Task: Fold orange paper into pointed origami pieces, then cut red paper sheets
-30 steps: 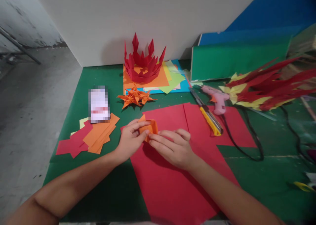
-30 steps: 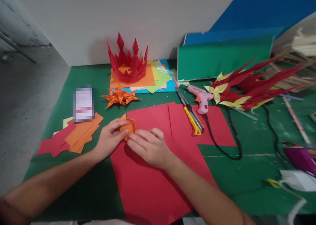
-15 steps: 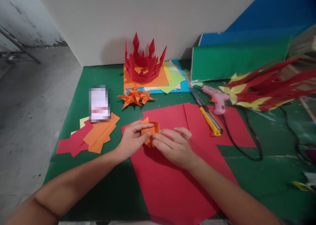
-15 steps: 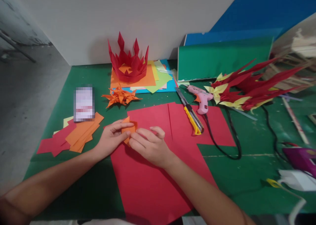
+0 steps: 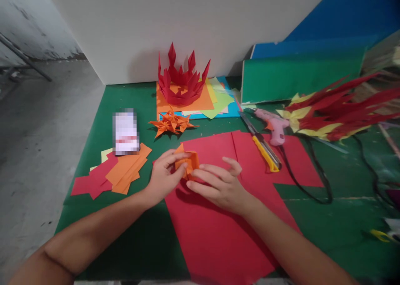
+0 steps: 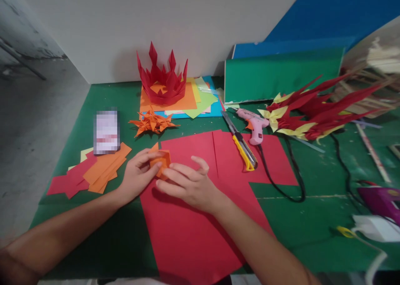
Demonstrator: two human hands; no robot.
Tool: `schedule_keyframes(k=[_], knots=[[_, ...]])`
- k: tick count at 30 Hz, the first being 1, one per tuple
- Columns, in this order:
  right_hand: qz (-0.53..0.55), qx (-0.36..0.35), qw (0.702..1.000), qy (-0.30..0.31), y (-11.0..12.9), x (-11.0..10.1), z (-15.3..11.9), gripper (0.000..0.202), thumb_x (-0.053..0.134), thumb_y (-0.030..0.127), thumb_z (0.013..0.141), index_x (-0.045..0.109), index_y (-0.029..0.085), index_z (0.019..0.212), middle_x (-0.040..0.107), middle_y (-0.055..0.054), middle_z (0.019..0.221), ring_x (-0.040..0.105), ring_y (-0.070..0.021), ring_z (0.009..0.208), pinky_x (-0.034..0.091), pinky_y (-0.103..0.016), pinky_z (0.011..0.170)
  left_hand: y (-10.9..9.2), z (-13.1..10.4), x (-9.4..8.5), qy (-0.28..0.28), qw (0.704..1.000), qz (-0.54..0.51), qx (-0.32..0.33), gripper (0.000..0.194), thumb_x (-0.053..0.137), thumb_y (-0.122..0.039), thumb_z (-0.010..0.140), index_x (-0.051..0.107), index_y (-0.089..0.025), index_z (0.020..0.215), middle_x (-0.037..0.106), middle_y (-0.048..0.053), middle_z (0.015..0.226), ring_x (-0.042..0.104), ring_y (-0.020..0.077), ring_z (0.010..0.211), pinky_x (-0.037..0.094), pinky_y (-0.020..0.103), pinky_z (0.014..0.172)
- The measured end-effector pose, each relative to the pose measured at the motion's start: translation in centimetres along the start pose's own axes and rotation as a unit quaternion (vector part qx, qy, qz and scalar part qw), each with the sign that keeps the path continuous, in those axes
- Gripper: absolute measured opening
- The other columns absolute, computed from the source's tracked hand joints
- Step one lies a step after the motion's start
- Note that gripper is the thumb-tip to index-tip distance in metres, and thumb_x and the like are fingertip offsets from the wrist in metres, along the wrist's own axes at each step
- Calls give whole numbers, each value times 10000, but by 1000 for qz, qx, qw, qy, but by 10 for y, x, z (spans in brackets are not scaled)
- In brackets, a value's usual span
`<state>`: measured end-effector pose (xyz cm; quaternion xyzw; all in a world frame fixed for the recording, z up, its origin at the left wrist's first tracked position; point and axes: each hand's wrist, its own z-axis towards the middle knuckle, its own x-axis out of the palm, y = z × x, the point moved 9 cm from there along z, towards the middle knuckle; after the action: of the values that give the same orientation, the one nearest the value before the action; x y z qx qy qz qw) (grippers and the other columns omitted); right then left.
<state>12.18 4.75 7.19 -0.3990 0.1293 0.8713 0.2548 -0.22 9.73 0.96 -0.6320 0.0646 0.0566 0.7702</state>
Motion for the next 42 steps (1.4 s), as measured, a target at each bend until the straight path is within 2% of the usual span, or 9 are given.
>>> schedule_keyframes(k=[4, 8, 11, 15, 23, 27, 31, 36, 42], knots=[[122, 177, 975, -59, -40, -6, -12, 221, 569, 227, 809, 511, 281, 1015, 651, -30, 976, 576, -212, 941, 365, -416, 888, -3, 1, -5, -31, 999, -17, 21, 142, 627, -199, 788, 710, -181, 902, 648, 47, 860, 625, 140, 790, 534, 266, 709], [213, 286, 933, 40, -61, 22, -20, 128, 420, 301, 928, 534, 243, 927, 638, -40, 895, 563, -209, 878, 380, -388, 785, -3, -2, -3, -35, 999, -29, 24, 115, 648, -209, 775, 696, -170, 872, 629, 52, 879, 631, 145, 796, 546, 274, 704], [265, 280, 914, 122, -54, 41, -19, 298, 352, 396, 962, 538, 224, 804, 633, -29, 809, 546, -199, 814, 345, -378, 742, -3, -3, 0, -27, 998, -42, 31, 115, 645, -203, 773, 683, -173, 878, 624, 51, 885, 635, 145, 801, 557, 275, 701], [294, 279, 902, 149, -46, 51, -18, 338, 389, 430, 954, 526, 208, 739, 602, -25, 764, 514, -188, 794, 329, -362, 733, -3, -5, 5, 5, 998, -53, 23, 149, 633, -169, 761, 671, -187, 904, 617, 61, 958, 643, 160, 883, 570, 268, 702], [313, 298, 891, 138, -50, 54, -23, 328, 430, 394, 946, 492, 207, 683, 548, -6, 687, 502, -172, 748, 325, -342, 720, 4, -7, 8, 11, 995, -102, -16, 202, 690, -279, 755, 637, -191, 928, 588, 75, 989, 614, 189, 950, 551, 256, 689], [302, 296, 896, 137, -50, 54, -23, 329, 455, 377, 933, 479, 203, 654, 532, 2, 658, 495, -165, 722, 311, -333, 705, 7, -8, 14, 25, 984, -171, -49, 254, 709, -320, 751, 550, -199, 907, 551, 23, 910, 583, 113, 772, 514, 220, 655], [272, 278, 910, 147, -46, 53, -21, 322, 491, 355, 900, 454, 200, 620, 521, 4, 642, 486, -159, 697, 302, -329, 691, 11, -8, 7, -17, 980, -181, -85, 400, 779, -294, 673, 457, -213, 897, 518, -21, 849, 546, 82, 712, 481, 195, 650], [268, 274, 916, 116, -48, 43, -16, 232, 523, 292, 865, 496, 209, 650, 580, 8, 655, 520, -164, 703, 314, -339, 695, 7, -4, 8, 19, 990, -117, -78, 279, 673, -250, 761, 590, -189, 1020, 590, 33, 880, 582, 129, 817, 494, 247, 744], [296, 345, 889, 50, -66, 33, -22, 240, 516, 305, 882, 524, 229, 655, 598, 0, 656, 549, -179, 705, 382, -361, 715, 6, -1, 11, 31, 991, -98, -84, 136, 662, -265, 751, 644, -165, 842, 660, 53, 841, 620, 151, 774, 522, 255, 671]])
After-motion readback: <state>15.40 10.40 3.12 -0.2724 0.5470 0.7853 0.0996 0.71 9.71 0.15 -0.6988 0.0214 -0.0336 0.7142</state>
